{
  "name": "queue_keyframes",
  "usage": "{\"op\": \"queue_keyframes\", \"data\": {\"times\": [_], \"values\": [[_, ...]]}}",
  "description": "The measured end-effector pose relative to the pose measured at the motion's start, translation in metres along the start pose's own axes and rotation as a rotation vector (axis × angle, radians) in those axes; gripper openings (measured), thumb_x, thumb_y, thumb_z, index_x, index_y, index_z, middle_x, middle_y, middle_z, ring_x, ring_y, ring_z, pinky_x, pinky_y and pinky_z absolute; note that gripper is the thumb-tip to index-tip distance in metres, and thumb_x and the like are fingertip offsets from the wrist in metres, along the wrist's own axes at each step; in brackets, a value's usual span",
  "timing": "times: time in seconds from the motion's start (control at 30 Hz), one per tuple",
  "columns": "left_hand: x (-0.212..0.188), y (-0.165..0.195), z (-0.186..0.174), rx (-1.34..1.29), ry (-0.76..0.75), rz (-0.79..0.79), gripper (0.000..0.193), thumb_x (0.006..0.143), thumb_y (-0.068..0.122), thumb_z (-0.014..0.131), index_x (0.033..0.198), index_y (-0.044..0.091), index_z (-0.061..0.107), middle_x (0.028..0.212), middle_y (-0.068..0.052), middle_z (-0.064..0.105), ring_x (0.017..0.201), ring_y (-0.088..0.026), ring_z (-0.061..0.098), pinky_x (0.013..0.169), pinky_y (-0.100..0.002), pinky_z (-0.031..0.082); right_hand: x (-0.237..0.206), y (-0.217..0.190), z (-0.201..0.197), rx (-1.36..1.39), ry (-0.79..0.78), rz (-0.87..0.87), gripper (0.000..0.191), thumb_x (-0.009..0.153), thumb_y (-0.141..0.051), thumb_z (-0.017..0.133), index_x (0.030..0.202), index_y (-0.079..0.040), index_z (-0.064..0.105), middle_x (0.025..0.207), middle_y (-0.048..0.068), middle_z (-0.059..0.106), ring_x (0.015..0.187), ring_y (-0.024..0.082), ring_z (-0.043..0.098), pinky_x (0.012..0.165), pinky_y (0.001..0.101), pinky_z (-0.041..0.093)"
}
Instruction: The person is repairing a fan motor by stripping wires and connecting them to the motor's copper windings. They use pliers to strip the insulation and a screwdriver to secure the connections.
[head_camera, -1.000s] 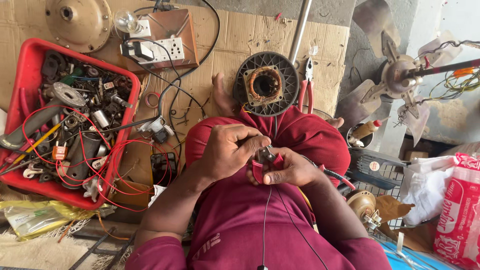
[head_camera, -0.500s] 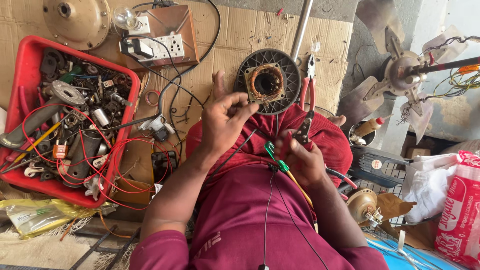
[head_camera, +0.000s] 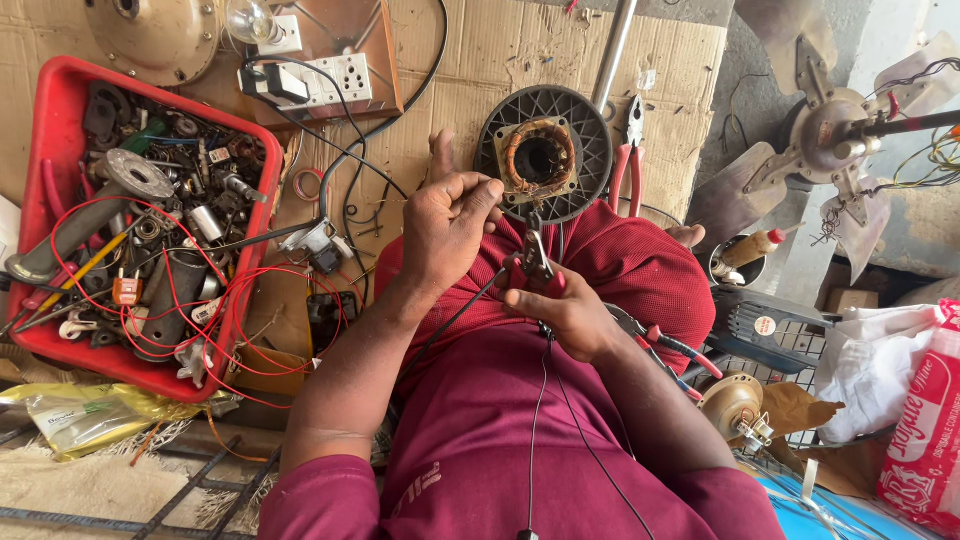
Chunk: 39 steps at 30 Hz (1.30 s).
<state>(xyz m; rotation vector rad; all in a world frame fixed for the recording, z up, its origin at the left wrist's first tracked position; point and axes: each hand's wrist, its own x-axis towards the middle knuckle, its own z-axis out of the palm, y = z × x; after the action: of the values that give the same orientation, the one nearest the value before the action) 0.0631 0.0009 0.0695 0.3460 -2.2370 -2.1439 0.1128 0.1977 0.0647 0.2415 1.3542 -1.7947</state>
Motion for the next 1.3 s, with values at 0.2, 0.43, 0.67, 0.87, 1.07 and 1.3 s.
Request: {"op": "queue_keyframes", "data": {"times": [0.2, 0.43, 0.67, 0.87, 1.07, 1.3], "values": [[-0.007, -0.002, -0.007, -0.047, -0.096, -0.158, 0.017, 0.101, 0.010, 0.063, 0.105, -0.004, 0.074, 0.086, -0.007, 0.075, 0.075, -0.009, 0.073, 0.073, -0.025, 0.062, 0.011, 0.001, 0.006, 0.009, 0.000, 0.061, 0.032, 0.093, -0.013, 0.075, 0.121, -0.003, 0.066, 0.101, 0.002, 0.069, 0.092, 0.009, 0.062, 0.084, 0.0274, 0.052], [-0.010, -0.004, -0.012, -0.026, -0.131, -0.135, 0.017, 0.101, 0.008, 0.061, 0.106, -0.004, 0.073, 0.087, -0.007, 0.076, 0.077, -0.011, 0.075, 0.069, -0.025, 0.066, 0.017, -0.010, 0.018, -0.039, 0.011, 0.082, 0.040, 0.091, -0.014, 0.076, 0.127, -0.002, 0.062, 0.101, 0.002, 0.070, 0.090, 0.008, 0.063, 0.082, 0.0268, 0.055], [-0.011, -0.003, -0.011, -0.010, -0.123, -0.133, 0.016, 0.101, 0.009, 0.063, 0.105, -0.003, 0.073, 0.085, -0.005, 0.076, 0.076, -0.009, 0.074, 0.068, -0.024, 0.064, 0.016, -0.023, 0.023, -0.194, 0.060, 0.142, 0.048, 0.087, -0.020, 0.078, 0.129, -0.003, 0.061, 0.091, 0.002, 0.070, 0.081, 0.008, 0.064, 0.073, 0.0266, 0.055], [-0.011, -0.003, -0.012, 0.065, -0.115, -0.102, 0.016, 0.101, 0.010, 0.064, 0.104, -0.001, 0.074, 0.082, -0.004, 0.076, 0.074, -0.007, 0.072, 0.066, -0.023, 0.062, 0.015, -0.028, 0.024, -0.284, 0.072, 0.138, 0.052, 0.086, -0.024, 0.080, 0.128, -0.002, 0.061, 0.087, 0.001, 0.069, 0.075, 0.007, 0.061, 0.067, 0.0263, 0.051], [-0.011, -0.004, -0.013, 0.123, -0.113, -0.069, 0.016, 0.100, 0.011, 0.066, 0.104, -0.001, 0.075, 0.081, -0.004, 0.076, 0.074, -0.007, 0.071, 0.066, -0.023, 0.059, 0.016, -0.026, 0.023, -0.266, 0.064, 0.125, 0.051, 0.085, -0.023, 0.080, 0.128, -0.002, 0.060, 0.091, 0.002, 0.068, 0.078, 0.007, 0.062, 0.069, 0.0255, 0.053], [-0.011, -0.003, -0.013, 0.164, -0.106, -0.036, 0.015, 0.099, 0.011, 0.067, 0.103, 0.000, 0.076, 0.082, -0.005, 0.077, 0.074, -0.007, 0.071, 0.065, -0.023, 0.059, 0.016, -0.026, 0.022, -0.299, 0.076, 0.132, 0.049, 0.086, -0.025, 0.081, 0.124, -0.002, 0.061, 0.090, 0.001, 0.067, 0.079, 0.007, 0.062, 0.069, 0.0257, 0.054]]}}
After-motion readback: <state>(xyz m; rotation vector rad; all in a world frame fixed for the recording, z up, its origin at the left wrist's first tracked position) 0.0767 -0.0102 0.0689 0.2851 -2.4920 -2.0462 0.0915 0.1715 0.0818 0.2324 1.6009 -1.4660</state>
